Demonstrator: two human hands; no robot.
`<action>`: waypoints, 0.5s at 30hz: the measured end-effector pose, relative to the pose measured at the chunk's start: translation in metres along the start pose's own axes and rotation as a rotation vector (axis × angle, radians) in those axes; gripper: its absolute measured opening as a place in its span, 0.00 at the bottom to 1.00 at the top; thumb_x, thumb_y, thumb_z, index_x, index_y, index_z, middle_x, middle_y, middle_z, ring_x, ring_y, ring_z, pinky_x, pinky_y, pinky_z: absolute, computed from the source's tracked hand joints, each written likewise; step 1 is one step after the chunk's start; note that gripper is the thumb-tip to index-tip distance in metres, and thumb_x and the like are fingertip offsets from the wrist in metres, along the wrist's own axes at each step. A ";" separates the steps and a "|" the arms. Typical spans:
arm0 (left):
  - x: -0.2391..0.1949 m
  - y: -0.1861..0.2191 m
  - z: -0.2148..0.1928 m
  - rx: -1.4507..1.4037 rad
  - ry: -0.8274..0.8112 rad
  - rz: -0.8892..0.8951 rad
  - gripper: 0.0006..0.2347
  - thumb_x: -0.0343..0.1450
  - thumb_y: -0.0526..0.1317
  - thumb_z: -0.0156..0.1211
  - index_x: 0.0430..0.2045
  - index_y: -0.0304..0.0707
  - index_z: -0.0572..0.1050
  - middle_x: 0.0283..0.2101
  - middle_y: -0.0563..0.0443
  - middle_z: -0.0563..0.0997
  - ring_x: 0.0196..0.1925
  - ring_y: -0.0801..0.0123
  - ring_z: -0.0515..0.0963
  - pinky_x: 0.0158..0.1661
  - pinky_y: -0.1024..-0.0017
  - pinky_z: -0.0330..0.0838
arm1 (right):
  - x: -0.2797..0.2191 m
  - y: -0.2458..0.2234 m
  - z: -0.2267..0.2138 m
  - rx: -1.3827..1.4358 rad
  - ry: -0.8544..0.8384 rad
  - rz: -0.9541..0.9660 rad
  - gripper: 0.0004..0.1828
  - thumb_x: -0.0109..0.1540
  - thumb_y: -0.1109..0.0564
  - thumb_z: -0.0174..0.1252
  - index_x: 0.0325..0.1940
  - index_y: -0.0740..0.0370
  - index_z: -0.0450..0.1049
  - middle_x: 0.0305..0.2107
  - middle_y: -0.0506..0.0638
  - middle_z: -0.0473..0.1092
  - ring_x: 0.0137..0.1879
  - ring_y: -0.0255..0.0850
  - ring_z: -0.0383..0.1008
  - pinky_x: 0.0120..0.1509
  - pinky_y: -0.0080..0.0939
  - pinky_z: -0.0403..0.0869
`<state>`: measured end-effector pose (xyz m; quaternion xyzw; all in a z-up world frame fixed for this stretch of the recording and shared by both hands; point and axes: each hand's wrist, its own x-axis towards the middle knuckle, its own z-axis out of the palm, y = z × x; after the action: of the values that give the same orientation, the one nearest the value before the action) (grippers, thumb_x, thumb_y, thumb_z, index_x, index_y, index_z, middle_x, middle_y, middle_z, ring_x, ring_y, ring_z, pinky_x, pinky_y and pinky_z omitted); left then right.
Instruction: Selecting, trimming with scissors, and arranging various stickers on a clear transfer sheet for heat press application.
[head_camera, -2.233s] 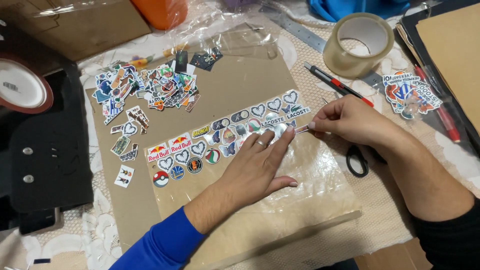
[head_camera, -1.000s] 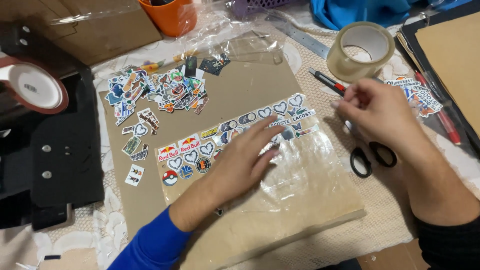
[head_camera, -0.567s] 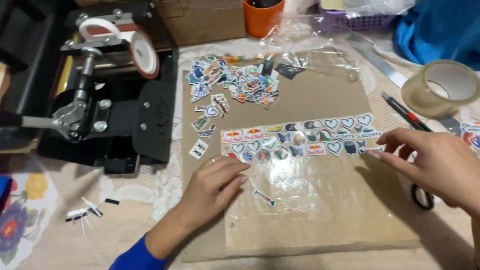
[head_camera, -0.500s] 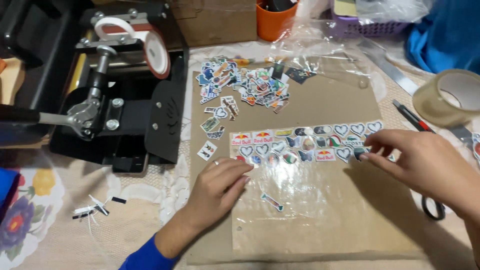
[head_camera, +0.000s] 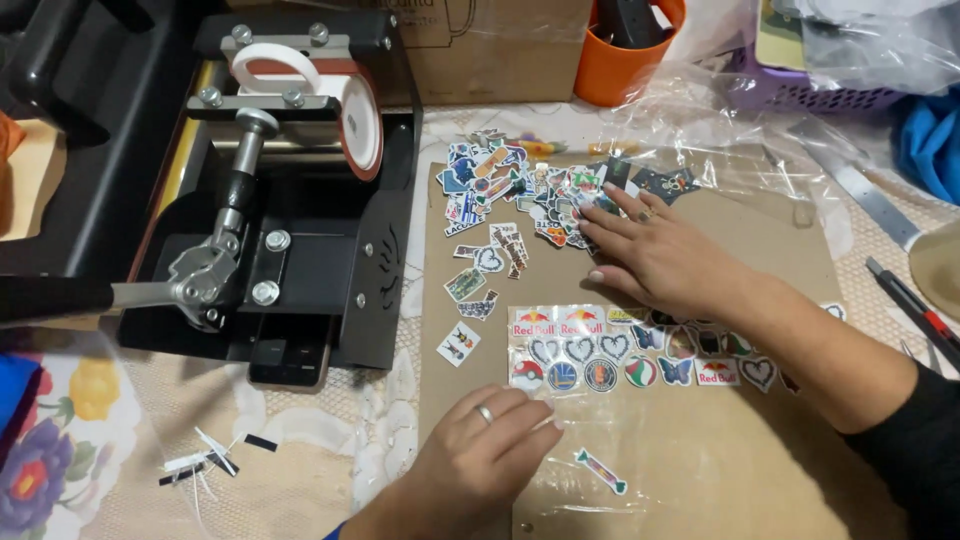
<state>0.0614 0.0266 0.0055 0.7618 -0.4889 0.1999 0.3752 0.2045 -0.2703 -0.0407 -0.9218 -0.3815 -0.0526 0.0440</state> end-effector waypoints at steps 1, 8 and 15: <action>0.002 0.001 -0.001 -0.018 -0.014 0.006 0.10 0.77 0.32 0.39 0.35 0.24 0.72 0.40 0.34 0.77 0.37 0.49 0.76 0.42 0.56 0.74 | -0.003 0.000 -0.001 0.027 -0.011 -0.010 0.35 0.68 0.37 0.40 0.70 0.63 0.61 0.69 0.56 0.59 0.78 0.61 0.48 0.76 0.64 0.49; -0.007 -0.006 0.007 0.024 -0.032 -0.034 0.07 0.75 0.29 0.45 0.35 0.27 0.74 0.41 0.37 0.78 0.40 0.50 0.78 0.45 0.56 0.75 | -0.032 0.001 -0.030 0.095 0.008 0.007 0.26 0.67 0.39 0.43 0.53 0.60 0.74 0.52 0.51 0.75 0.66 0.54 0.68 0.78 0.57 0.57; -0.008 -0.010 0.011 0.044 0.012 -0.037 0.05 0.73 0.28 0.50 0.32 0.28 0.74 0.39 0.39 0.79 0.37 0.52 0.78 0.42 0.59 0.75 | 0.005 0.001 -0.007 0.061 0.125 -0.040 0.29 0.67 0.43 0.48 0.67 0.63 0.65 0.66 0.60 0.62 0.73 0.58 0.58 0.74 0.57 0.59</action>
<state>0.0658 0.0249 -0.0102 0.7776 -0.4678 0.2082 0.3648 0.2081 -0.2687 -0.0334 -0.9071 -0.3979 -0.0994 0.0948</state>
